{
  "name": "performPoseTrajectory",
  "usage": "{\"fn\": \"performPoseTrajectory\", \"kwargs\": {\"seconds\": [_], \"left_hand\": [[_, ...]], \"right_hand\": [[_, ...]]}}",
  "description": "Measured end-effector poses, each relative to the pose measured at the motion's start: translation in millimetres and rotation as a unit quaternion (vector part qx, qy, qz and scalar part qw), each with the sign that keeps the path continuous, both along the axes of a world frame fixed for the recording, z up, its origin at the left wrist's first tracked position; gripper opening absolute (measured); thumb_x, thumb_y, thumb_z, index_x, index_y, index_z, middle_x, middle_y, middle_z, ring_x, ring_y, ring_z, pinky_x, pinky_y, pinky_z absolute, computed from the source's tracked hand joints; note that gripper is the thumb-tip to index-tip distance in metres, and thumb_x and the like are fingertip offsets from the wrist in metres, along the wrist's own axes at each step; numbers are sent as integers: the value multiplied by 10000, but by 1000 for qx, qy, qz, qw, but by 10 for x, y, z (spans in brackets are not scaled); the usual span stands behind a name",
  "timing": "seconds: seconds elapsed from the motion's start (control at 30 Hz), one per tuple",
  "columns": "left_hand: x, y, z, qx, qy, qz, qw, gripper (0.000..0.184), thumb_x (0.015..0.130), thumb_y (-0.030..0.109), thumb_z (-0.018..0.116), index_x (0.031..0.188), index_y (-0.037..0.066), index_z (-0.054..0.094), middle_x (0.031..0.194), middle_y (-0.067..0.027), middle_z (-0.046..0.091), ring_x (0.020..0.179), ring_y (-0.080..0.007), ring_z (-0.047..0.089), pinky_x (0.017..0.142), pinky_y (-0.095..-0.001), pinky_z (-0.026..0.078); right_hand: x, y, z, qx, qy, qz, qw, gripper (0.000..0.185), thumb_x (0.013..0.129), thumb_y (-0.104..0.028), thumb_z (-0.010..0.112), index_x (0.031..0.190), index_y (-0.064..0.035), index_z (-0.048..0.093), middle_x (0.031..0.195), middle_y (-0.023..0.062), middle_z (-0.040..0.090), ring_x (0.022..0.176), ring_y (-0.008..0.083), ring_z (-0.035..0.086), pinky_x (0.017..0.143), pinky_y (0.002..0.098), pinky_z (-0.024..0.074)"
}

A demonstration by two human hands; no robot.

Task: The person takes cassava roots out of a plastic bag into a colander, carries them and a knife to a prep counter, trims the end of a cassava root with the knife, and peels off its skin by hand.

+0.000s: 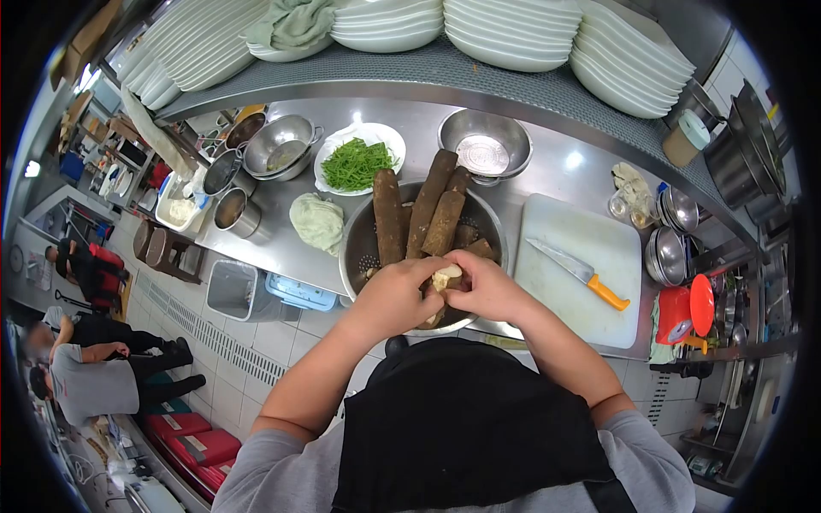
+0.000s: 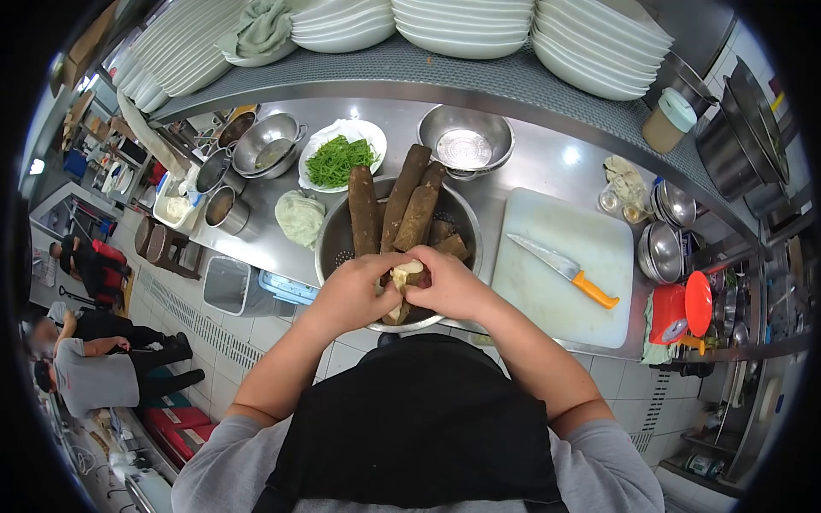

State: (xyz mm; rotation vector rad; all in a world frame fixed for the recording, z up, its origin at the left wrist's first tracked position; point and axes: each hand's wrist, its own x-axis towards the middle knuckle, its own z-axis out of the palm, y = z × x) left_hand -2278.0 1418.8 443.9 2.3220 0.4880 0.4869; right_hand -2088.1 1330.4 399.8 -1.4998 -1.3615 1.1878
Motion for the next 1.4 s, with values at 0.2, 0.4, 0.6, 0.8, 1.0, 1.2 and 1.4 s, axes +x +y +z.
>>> {"fn": "performPoseTrajectory", "kwargs": {"seconds": [0.2, 0.4, 0.6, 0.8, 1.0, 1.2, 1.4], "left_hand": [[35, -22, -114, 1, -36, 54, 998, 387, 824, 69, 640, 1207, 18, 662, 996, -231, 715, 906, -429, 686, 810, -486, 554], [37, -18, -91, -50, 13, 77, 996, 417, 809, 74, 635, 1222, 31, 667, 1017, -221, 721, 898, -389, 708, 795, -428, 560], [28, -11, -114, -70, -3, 83, 994, 431, 820, 55, 599, 1247, 27, 650, 1030, -234, 715, 937, -412, 699, 822, -431, 562], [-67, 107, -242, -167, -24, 52, 984, 431, 958, 100, 676, 1365, -10, 587, 1124, -171, 728, 985, -192, 721, 854, -330, 581], [-91, 163, -260, -266, -17, 34, 963, 442, 994, 112, 674, 1392, -45, 561, 1181, -130, 703, 992, -110, 667, 857, -282, 568], [-58, 64, -200, -82, -8, 55, 995, 362, 1005, 95, 601, 1349, -17, 609, 1115, -186, 720, 998, -232, 706, 901, -341, 546], [14, 28, -321, -25, -83, 115, 990, 304, 960, -7, 517, 1213, -18, 684, 1098, -222, 715, 1053, -301, 707, 917, -379, 539]], "right_hand": [[-41, 57, 49, 10, -33, -17, 999, 495, 806, -229, 761, 1209, 20, 615, 912, 113, 685, 793, 179, 643, 731, 335, 522], [-57, 81, -11, 16, -52, -31, 998, 467, 800, -240, 767, 1164, 22, 638, 860, 117, 683, 757, 194, 644, 694, 348, 515], [-59, 93, -2, 11, -67, -41, 997, 479, 804, -254, 769, 1165, 32, 638, 863, 119, 682, 754, 195, 642, 697, 344, 517], [57, 103, -57, -15, 14, -46, 999, 443, 846, -247, 769, 1171, 24, 635, 853, 50, 659, 724, 121, 600, 654, 292, 496], [72, 57, 51, -69, 138, -7, 988, 335, 923, -153, 730, 1199, -11, 602, 793, -10, 609, 559, 51, 507, 484, 230, 388], [42, 46, 84, -70, 147, -20, 986, 259, 951, -120, 695, 1165, -21, 589, 745, -17, 582, 491, 52, 480, 439, 229, 367], [11, 25, 74, -62, 197, -20, 978, 288, 948, -143, 690, 1181, -8, 590, 746, -7, 579, 496, 65, 487, 442, 243, 379]]}}
